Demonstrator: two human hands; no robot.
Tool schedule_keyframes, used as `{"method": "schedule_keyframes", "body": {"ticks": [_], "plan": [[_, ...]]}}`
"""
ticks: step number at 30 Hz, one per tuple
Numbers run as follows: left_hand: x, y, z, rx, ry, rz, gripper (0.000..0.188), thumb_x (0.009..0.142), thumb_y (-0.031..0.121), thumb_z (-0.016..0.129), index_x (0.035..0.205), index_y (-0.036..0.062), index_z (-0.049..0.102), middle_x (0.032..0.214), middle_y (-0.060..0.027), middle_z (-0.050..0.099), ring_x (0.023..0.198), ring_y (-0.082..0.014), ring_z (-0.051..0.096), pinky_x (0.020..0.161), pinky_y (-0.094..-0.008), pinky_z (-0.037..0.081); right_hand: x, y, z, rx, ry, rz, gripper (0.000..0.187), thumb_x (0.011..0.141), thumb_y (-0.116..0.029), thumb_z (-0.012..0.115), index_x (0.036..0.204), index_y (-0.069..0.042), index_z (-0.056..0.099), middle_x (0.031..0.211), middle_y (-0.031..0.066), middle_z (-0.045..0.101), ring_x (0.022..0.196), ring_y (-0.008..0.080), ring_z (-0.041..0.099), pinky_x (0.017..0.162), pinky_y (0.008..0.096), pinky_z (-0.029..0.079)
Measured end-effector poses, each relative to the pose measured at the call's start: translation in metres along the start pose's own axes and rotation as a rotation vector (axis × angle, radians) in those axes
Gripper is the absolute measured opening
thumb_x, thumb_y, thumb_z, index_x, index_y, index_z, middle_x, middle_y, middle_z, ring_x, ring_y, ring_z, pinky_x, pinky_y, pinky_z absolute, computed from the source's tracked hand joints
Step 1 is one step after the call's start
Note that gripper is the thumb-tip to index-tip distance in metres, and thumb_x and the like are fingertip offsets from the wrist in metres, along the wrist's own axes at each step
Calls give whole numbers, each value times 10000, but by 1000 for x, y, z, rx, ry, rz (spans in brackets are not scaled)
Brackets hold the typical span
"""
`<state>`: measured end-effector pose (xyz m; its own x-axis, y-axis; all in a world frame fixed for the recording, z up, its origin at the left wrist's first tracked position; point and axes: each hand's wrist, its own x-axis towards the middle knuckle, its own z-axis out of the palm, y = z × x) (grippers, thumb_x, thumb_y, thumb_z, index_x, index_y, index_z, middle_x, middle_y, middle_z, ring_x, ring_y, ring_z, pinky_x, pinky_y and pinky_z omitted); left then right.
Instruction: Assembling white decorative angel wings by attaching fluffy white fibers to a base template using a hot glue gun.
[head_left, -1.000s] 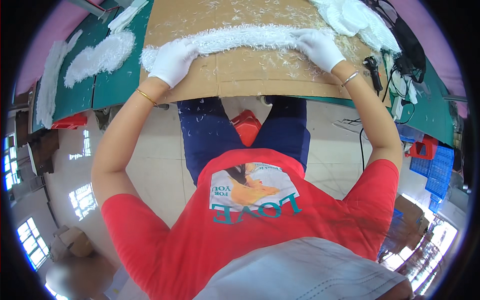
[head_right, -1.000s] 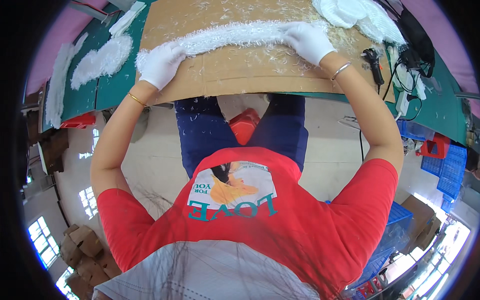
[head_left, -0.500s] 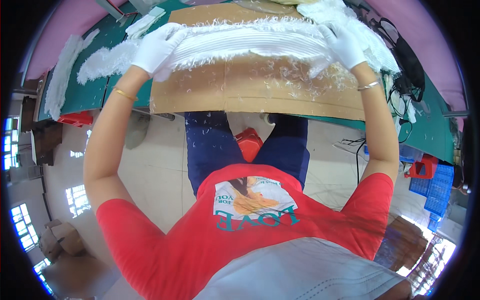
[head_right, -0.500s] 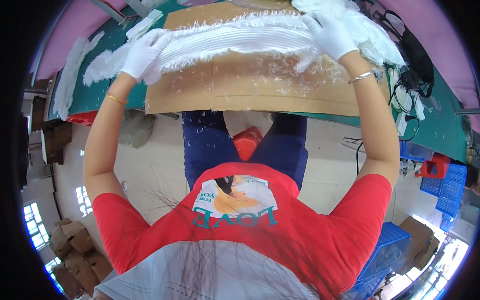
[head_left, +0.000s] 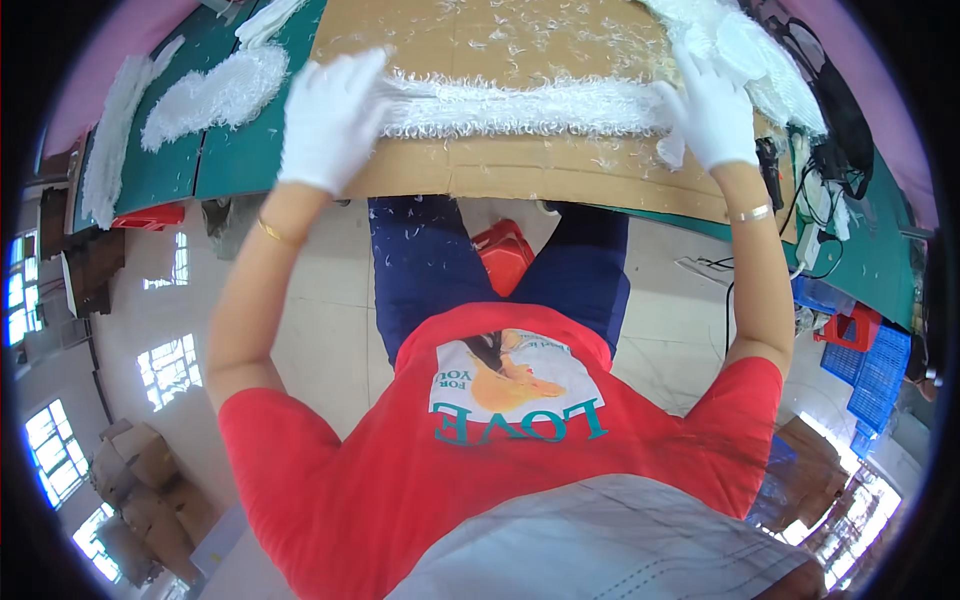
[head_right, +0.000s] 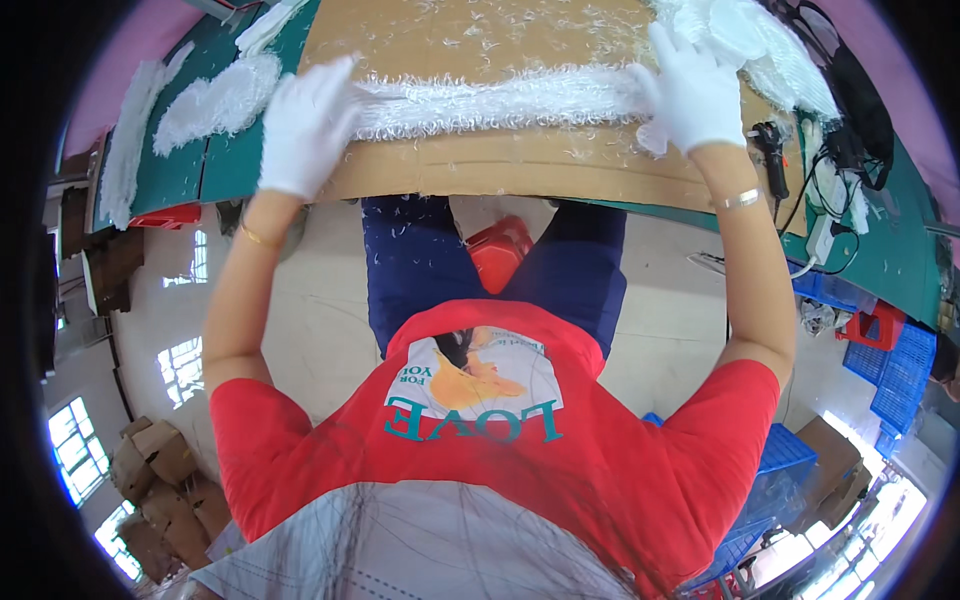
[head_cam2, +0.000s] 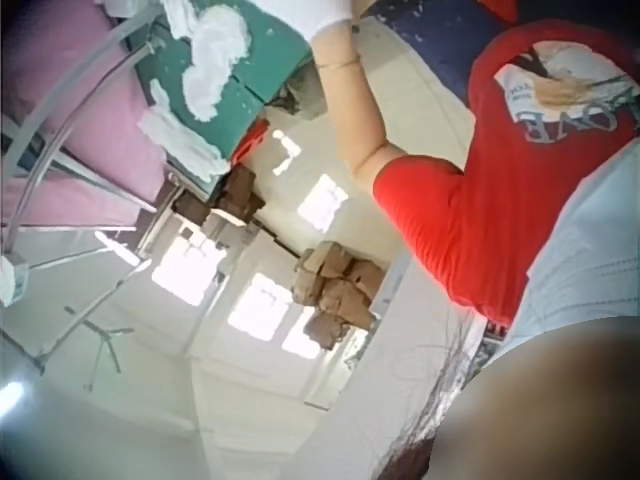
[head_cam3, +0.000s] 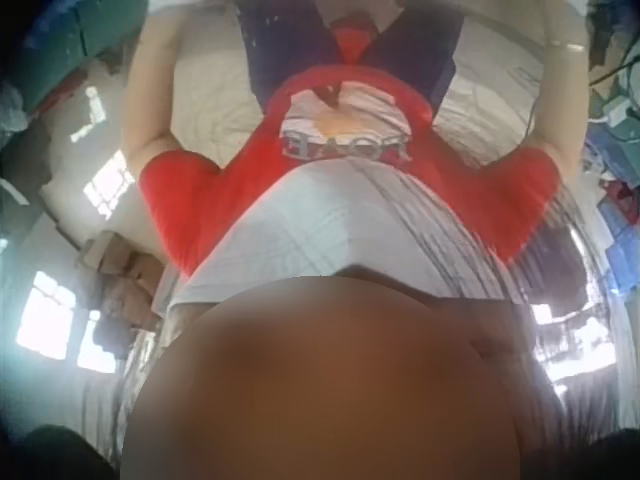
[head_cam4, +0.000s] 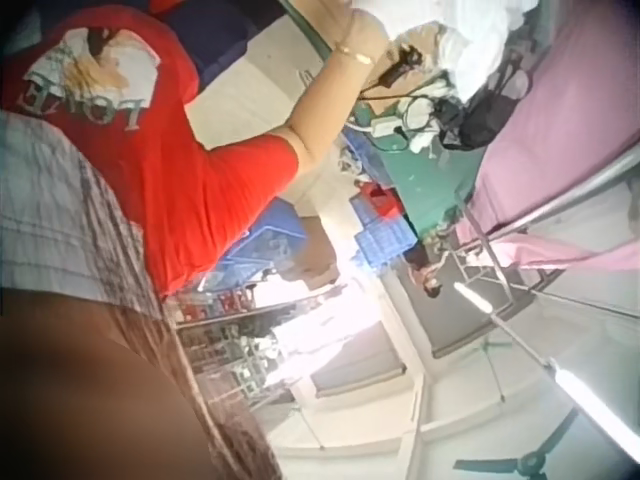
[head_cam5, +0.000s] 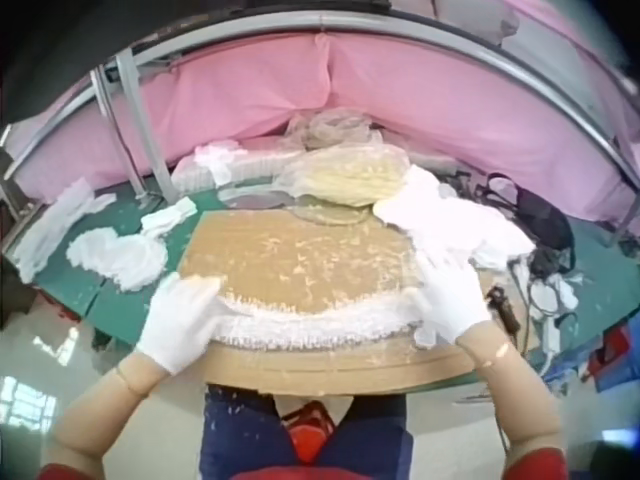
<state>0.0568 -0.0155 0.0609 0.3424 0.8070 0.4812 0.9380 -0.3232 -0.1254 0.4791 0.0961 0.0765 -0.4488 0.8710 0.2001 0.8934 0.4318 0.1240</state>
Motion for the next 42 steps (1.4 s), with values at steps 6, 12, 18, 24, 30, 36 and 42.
{"method": "schedule_keyframes", "body": {"ticks": [6,12,18,24,30,36,42], "plan": [[-27,60,-7,-351,-141,115,494,874,262,742,1323,80,645,1169,-127,711,1080,-333,648,915,-462,498,-38,-59,0,340,119,-507,632,873,-363,740,1428,-113,572,1210,160,674,1140,382,617,1027,491,456],[-32,45,18,-644,-144,-352,280,927,230,699,1160,78,734,911,-148,712,897,-304,685,778,-398,541,-51,-63,-11,495,-243,-634,511,900,-315,718,1368,-126,641,1076,142,699,998,347,639,961,456,485],[-3,28,34,-163,-277,-175,452,880,441,732,1239,167,708,1276,-132,669,1143,-363,643,975,-497,514,-19,-77,19,568,-382,-49,401,1006,-333,588,1302,-78,676,1198,173,713,1143,336,673,948,433,531],[8,20,28,-21,-768,-360,1166,732,766,702,1659,267,201,1730,-152,122,1584,-422,100,1194,-716,148,-1,-36,16,58,-221,83,803,882,-544,696,1536,-164,428,1280,169,685,1098,399,685,930,489,542],[-10,-11,36,35,-731,-286,1190,734,675,766,1663,208,189,1721,-178,132,1575,-434,124,1201,-698,154,-26,45,-4,-265,-85,463,850,858,-524,724,1551,-160,391,1253,186,685,1081,396,683,920,483,544],[32,52,7,-279,-31,-61,921,830,436,788,1566,58,384,1625,-230,345,1512,-439,292,1224,-567,233,-75,18,0,118,-145,97,539,866,-370,718,1351,-155,619,1279,160,673,1141,361,655,949,454,525],[21,141,31,-476,-314,155,748,877,479,714,1436,16,533,1549,-241,433,1462,-433,353,1194,-530,274,-71,46,1,-155,-308,-235,263,865,-222,671,1097,-132,755,1281,121,664,1101,335,667,961,417,517]]}}
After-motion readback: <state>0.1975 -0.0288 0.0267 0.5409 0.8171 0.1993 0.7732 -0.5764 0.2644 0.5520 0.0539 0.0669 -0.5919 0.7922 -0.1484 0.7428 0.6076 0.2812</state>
